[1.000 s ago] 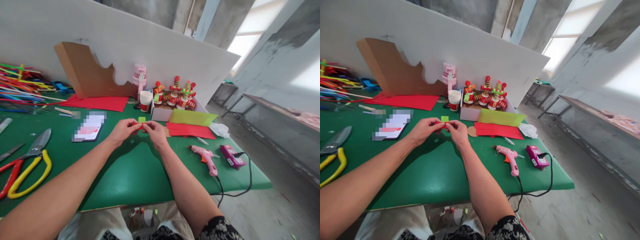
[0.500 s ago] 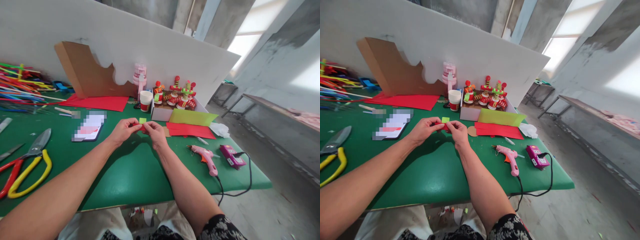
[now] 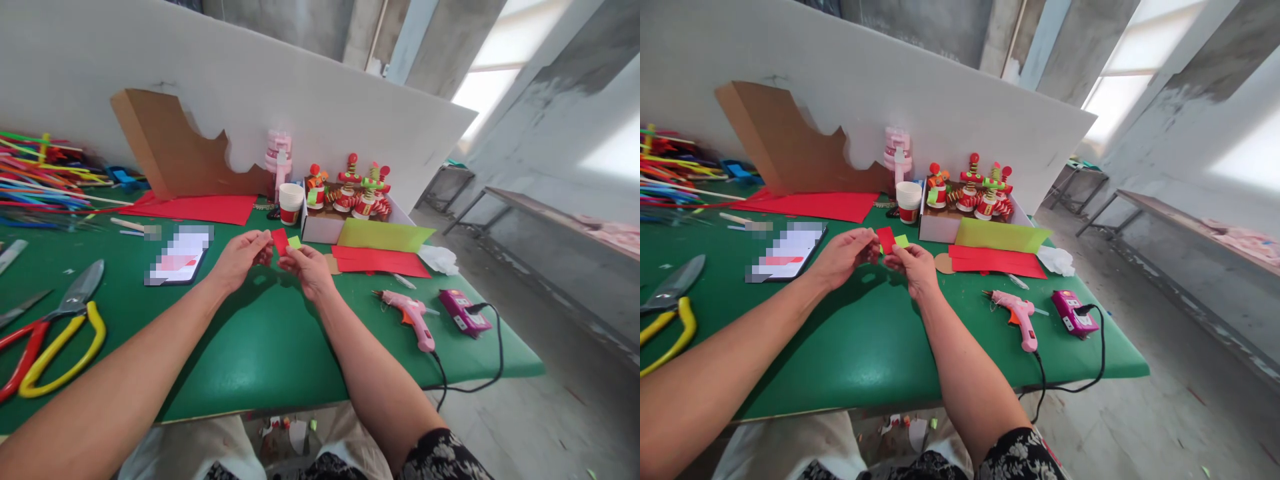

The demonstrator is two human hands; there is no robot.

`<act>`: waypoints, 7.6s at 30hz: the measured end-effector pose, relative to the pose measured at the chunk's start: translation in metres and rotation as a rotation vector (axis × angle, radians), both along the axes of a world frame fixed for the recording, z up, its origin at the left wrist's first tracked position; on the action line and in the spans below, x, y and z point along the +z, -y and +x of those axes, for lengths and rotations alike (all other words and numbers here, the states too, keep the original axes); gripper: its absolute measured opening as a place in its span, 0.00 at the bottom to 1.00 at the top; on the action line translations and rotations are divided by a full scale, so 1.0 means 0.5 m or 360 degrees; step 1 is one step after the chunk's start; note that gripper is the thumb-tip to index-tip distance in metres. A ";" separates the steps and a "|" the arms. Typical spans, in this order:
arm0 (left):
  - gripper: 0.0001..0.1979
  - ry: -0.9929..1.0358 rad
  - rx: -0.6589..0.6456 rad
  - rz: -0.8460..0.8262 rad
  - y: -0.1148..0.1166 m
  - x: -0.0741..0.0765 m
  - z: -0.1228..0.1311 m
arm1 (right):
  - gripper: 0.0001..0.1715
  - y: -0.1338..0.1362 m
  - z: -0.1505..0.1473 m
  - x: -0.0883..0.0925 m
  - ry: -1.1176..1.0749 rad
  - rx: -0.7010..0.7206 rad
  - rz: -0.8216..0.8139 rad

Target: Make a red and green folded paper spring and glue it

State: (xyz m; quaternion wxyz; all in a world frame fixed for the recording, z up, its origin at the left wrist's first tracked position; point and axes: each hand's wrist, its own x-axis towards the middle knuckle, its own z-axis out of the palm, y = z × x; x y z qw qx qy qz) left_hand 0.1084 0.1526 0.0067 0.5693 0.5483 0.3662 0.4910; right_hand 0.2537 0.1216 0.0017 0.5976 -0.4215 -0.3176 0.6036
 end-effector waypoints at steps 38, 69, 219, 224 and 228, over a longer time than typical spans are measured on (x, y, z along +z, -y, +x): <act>0.20 -0.0512 -0.0170 0.0144 0.002 -0.013 0.010 | 0.17 -0.007 0.002 -0.020 0.0467 -0.0120 0.0173; 0.23 -0.0314 -0.0104 0.0050 0.004 -0.001 0.006 | 0.18 -0.011 0.010 -0.016 0.0173 -0.0147 0.0026; 0.17 -0.0209 -0.0159 -0.0093 0.005 -0.005 0.009 | 0.18 -0.012 0.014 -0.011 0.0301 -0.0187 0.0017; 0.17 -0.0015 -0.0013 -0.0283 0.002 -0.005 0.005 | 0.13 -0.013 0.016 -0.007 0.0004 -0.0103 -0.0213; 0.17 0.0038 -0.0033 -0.0375 0.006 -0.001 0.006 | 0.07 -0.010 0.007 -0.018 -0.0132 0.0047 -0.0196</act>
